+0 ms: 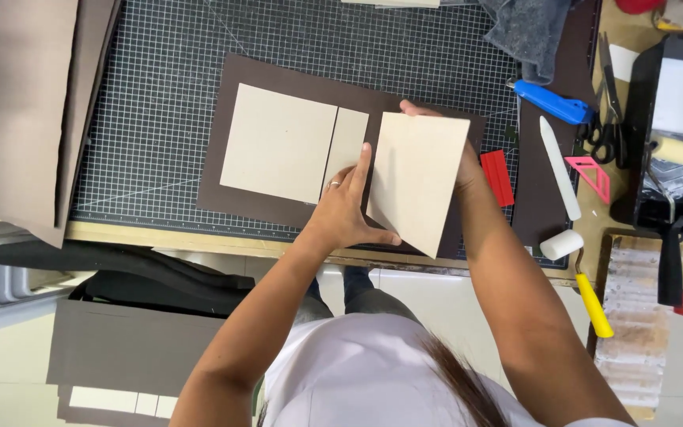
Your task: Assembling a book cover by applying glue to cardboard inserts and positioning them on a cover material.
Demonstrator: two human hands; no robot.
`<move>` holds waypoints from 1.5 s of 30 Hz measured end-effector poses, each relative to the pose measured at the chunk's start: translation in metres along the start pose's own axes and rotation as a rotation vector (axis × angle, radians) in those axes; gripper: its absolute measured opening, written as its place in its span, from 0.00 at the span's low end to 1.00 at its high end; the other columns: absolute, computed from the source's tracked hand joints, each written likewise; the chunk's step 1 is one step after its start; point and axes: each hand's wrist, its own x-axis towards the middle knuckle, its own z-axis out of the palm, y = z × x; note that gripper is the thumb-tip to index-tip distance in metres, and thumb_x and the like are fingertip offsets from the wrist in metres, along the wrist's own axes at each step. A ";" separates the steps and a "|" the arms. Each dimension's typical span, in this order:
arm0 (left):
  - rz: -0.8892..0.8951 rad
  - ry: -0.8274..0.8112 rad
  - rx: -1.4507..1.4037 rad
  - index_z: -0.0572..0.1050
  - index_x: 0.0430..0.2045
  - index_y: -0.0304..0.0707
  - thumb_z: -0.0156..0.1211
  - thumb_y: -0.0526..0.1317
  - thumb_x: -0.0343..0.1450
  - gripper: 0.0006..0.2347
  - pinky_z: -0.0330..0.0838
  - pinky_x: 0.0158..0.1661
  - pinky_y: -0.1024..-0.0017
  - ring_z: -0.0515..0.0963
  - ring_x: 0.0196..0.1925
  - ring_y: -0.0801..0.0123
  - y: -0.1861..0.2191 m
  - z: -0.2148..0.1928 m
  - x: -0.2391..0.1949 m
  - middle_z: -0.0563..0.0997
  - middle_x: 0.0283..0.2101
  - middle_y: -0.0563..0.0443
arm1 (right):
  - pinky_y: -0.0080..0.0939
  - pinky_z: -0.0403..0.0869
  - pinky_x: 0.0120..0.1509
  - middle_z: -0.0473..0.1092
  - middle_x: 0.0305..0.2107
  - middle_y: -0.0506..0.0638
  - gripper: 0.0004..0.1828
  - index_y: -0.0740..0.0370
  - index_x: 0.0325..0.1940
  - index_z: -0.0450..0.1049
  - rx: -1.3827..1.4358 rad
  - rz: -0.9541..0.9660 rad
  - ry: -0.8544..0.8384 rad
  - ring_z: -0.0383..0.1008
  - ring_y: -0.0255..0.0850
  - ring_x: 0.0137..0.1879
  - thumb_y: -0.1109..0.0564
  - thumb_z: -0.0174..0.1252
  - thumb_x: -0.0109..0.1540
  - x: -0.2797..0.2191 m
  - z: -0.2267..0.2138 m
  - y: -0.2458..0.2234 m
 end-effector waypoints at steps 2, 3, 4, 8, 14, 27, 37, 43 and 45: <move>0.013 -0.004 0.027 0.27 0.75 0.47 0.78 0.68 0.48 0.70 0.45 0.76 0.55 0.55 0.78 0.52 -0.003 0.003 -0.001 0.63 0.73 0.43 | 0.50 0.69 0.72 0.72 0.59 0.54 0.17 0.54 0.65 0.72 0.022 -0.003 0.009 0.69 0.50 0.67 0.57 0.52 0.72 -0.004 -0.001 0.003; 0.021 -0.008 0.051 0.26 0.75 0.47 0.78 0.69 0.47 0.70 0.43 0.76 0.56 0.54 0.78 0.54 -0.004 0.005 -0.002 0.64 0.73 0.45 | 0.50 0.69 0.72 0.72 0.59 0.54 0.17 0.54 0.65 0.72 0.033 -0.002 0.012 0.70 0.50 0.67 0.56 0.52 0.72 -0.006 -0.001 0.005; 0.024 -0.013 0.051 0.26 0.75 0.47 0.78 0.69 0.47 0.70 0.43 0.76 0.56 0.54 0.78 0.54 -0.005 0.007 -0.003 0.64 0.73 0.45 | 0.49 0.69 0.72 0.72 0.59 0.54 0.17 0.54 0.65 0.72 0.044 -0.001 0.021 0.70 0.50 0.67 0.56 0.52 0.72 -0.010 0.000 0.002; 0.076 -0.006 -0.018 0.26 0.75 0.40 0.79 0.65 0.50 0.69 0.33 0.76 0.50 0.52 0.78 0.51 -0.006 0.015 -0.005 0.69 0.69 0.44 | 0.49 0.69 0.72 0.72 0.59 0.54 0.16 0.54 0.64 0.73 0.087 -0.009 0.043 0.70 0.50 0.67 0.56 0.53 0.72 -0.019 -0.002 0.001; 0.136 0.013 -0.124 0.27 0.74 0.36 0.79 0.63 0.50 0.69 0.30 0.75 0.45 0.54 0.77 0.48 0.006 0.012 -0.016 0.72 0.67 0.43 | 0.49 0.69 0.72 0.72 0.58 0.54 0.16 0.54 0.64 0.73 0.147 -0.020 0.085 0.70 0.49 0.66 0.55 0.53 0.72 -0.031 -0.006 0.000; 0.391 0.226 -0.703 0.43 0.75 0.33 0.83 0.57 0.50 0.63 0.49 0.71 0.40 0.65 0.72 0.41 0.000 0.005 -0.044 0.78 0.59 0.37 | 0.48 0.69 0.72 0.74 0.57 0.54 0.15 0.55 0.62 0.75 0.276 -0.067 0.149 0.72 0.48 0.65 0.52 0.53 0.72 -0.035 -0.007 -0.009; 0.512 0.586 -0.578 0.65 0.67 0.39 0.60 0.25 0.71 0.27 0.71 0.64 0.57 0.79 0.61 0.59 -0.023 0.002 -0.037 0.77 0.52 0.53 | 0.47 0.70 0.71 0.74 0.55 0.53 0.15 0.55 0.61 0.76 0.359 -0.076 0.155 0.73 0.48 0.64 0.50 0.53 0.72 -0.028 0.004 -0.029; 0.585 0.766 -0.504 0.77 0.50 0.39 0.68 0.31 0.69 0.15 0.72 0.62 0.58 0.80 0.52 0.62 -0.024 -0.004 -0.033 0.81 0.36 0.57 | 0.46 0.70 0.71 0.75 0.55 0.53 0.16 0.56 0.60 0.76 0.414 -0.083 0.167 0.73 0.47 0.64 0.49 0.53 0.72 -0.028 0.008 -0.033; 0.628 0.842 -0.536 0.79 0.42 0.42 0.71 0.34 0.67 0.11 0.75 0.58 0.58 0.81 0.51 0.61 -0.026 -0.006 -0.029 0.83 0.37 0.58 | 0.46 0.70 0.71 0.75 0.55 0.53 0.16 0.56 0.60 0.76 0.432 -0.089 0.166 0.73 0.47 0.64 0.49 0.53 0.72 -0.025 0.010 -0.036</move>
